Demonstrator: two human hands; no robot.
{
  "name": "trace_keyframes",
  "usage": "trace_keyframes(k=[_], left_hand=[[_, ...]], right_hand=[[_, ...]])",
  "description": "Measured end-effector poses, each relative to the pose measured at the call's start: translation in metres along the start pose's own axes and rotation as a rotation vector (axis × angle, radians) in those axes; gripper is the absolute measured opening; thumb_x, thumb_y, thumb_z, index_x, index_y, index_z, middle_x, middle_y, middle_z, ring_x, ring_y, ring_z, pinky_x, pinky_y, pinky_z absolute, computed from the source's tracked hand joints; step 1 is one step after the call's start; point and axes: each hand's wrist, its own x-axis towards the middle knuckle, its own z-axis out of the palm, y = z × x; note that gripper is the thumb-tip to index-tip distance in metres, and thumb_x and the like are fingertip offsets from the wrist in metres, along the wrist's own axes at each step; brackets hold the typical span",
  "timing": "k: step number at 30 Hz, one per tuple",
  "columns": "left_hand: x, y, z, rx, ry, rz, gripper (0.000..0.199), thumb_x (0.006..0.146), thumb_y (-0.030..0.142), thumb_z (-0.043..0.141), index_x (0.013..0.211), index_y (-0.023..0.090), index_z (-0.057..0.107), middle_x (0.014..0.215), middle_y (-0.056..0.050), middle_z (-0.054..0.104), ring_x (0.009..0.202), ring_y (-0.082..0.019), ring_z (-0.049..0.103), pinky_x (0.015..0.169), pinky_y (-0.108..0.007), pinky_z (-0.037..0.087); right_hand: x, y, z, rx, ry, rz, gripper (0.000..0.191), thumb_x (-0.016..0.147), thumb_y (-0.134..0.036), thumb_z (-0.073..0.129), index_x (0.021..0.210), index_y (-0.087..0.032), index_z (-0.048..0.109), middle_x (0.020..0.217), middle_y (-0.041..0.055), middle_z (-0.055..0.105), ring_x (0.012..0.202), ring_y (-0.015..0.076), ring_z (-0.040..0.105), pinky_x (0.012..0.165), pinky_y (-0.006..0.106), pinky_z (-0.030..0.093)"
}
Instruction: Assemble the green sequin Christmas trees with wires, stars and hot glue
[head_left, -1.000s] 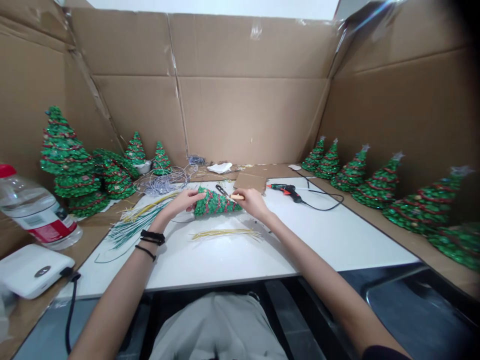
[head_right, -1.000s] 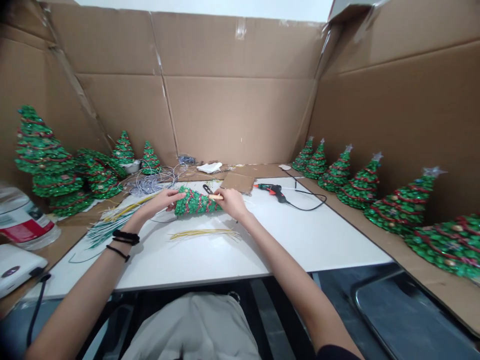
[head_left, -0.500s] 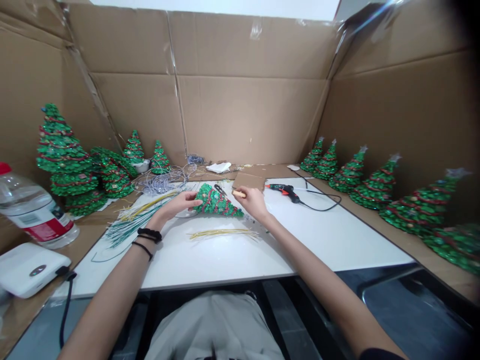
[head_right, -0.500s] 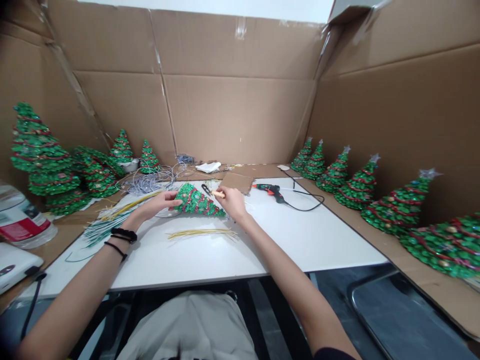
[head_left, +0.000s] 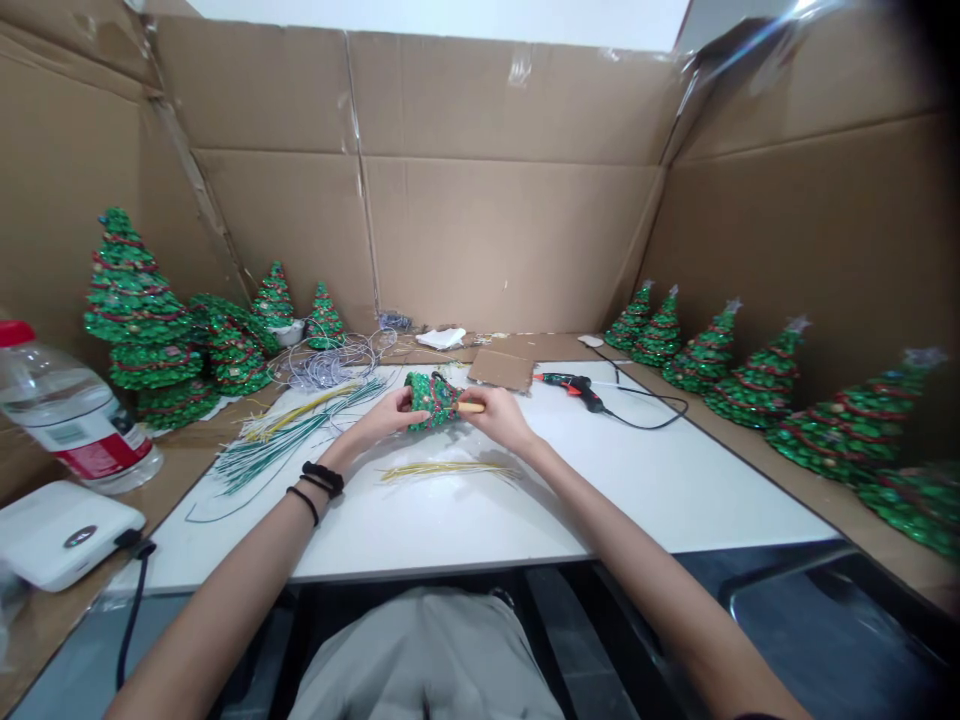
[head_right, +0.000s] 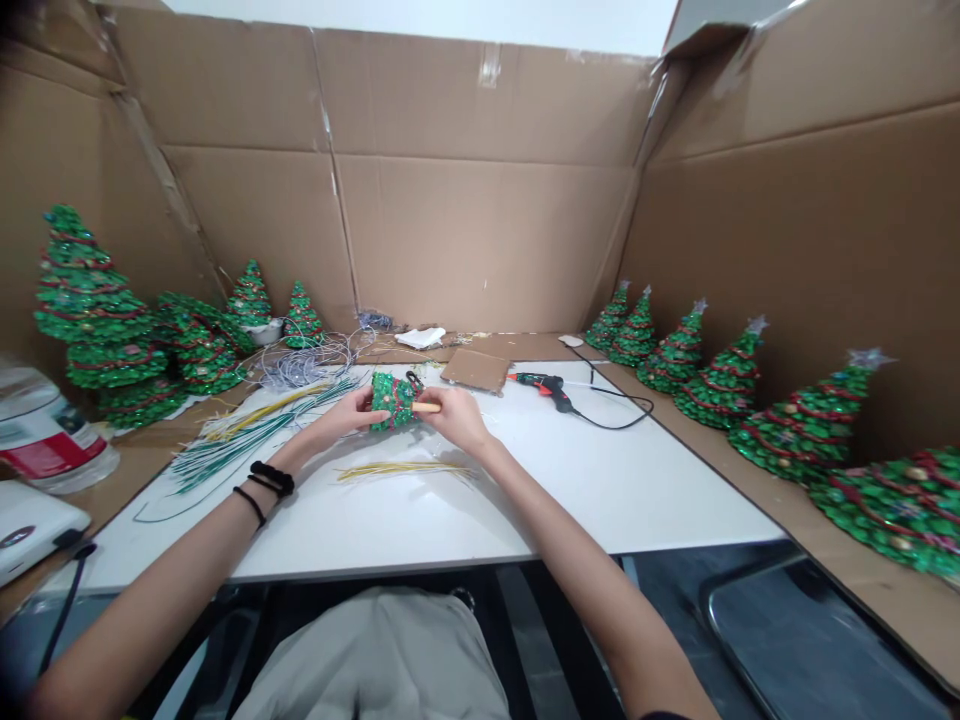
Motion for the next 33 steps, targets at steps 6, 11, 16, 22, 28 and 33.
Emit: trace_keyframes(k=[6,11,16,22,28,33], left_hand=[[0.002,-0.003,-0.001,-0.063,-0.094,-0.057,0.041,0.068,0.037,0.071,0.096,0.011,0.057,0.071,0.002,0.049,0.057,-0.008,0.038,0.047,-0.020,0.028],[0.004,-0.005,0.000,-0.058,-0.100,-0.071,0.045,0.065,0.041,0.073,0.094,0.009,0.060,0.071,0.001,0.049,0.056,-0.007,0.037,0.048,-0.020,0.027],[0.005,-0.012,0.003,-0.100,-0.121,-0.077,0.041,0.065,0.040,0.074,0.090,0.010,0.059,0.068,0.002,0.050,0.053,-0.006,0.038,0.047,-0.020,0.026],[-0.001,-0.009,0.002,-0.299,-0.230,-0.072,0.034,0.069,0.031,0.070,0.093,0.011,0.057,0.070,0.003,0.047,0.055,-0.006,0.039,0.050,-0.020,0.031],[0.006,-0.015,0.008,-0.359,-0.135,-0.118,0.014,0.067,0.019,0.058,0.079,0.013,0.055,0.059,0.003,0.048,0.049,-0.007,0.042,0.048,-0.020,0.033],[0.018,-0.026,0.021,-0.187,0.034,-0.115,0.004,0.073,0.017,0.052,0.070,0.015,0.051,0.045,0.007,0.039,0.036,-0.005,0.032,0.039,-0.018,0.023]], right_hand=[[-0.002,-0.003,0.003,-0.135,-0.014,0.050,0.014,0.078,-0.025,0.059,0.084,-0.022,0.071,0.071,0.0013,0.070,0.065,0.0160,0.060,0.057,0.023,0.031],[-0.002,-0.005,0.002,-0.244,-0.039,0.049,0.015,0.081,-0.028,0.058,0.088,-0.023,0.070,0.078,0.0025,0.072,0.072,0.0182,0.063,0.059,0.024,0.031],[-0.004,-0.009,0.005,-0.327,-0.074,0.047,0.017,0.083,-0.030,0.055,0.092,-0.024,0.067,0.082,0.0033,0.072,0.075,0.0197,0.064,0.059,0.024,0.031],[-0.007,-0.008,0.011,-0.242,0.002,0.048,0.026,0.082,-0.020,0.042,0.104,-0.022,0.056,0.083,0.0037,0.070,0.074,0.0217,0.062,0.060,0.026,0.034],[-0.009,-0.005,0.017,-0.157,-0.035,-0.015,0.038,0.076,-0.011,0.035,0.111,-0.020,0.046,0.081,0.0038,0.066,0.070,0.0225,0.059,0.061,0.028,0.037],[-0.003,-0.007,0.014,-0.229,-0.016,-0.129,0.034,0.080,-0.008,0.038,0.111,-0.014,0.048,0.091,0.0095,0.064,0.081,0.0232,0.056,0.069,0.031,0.043]])
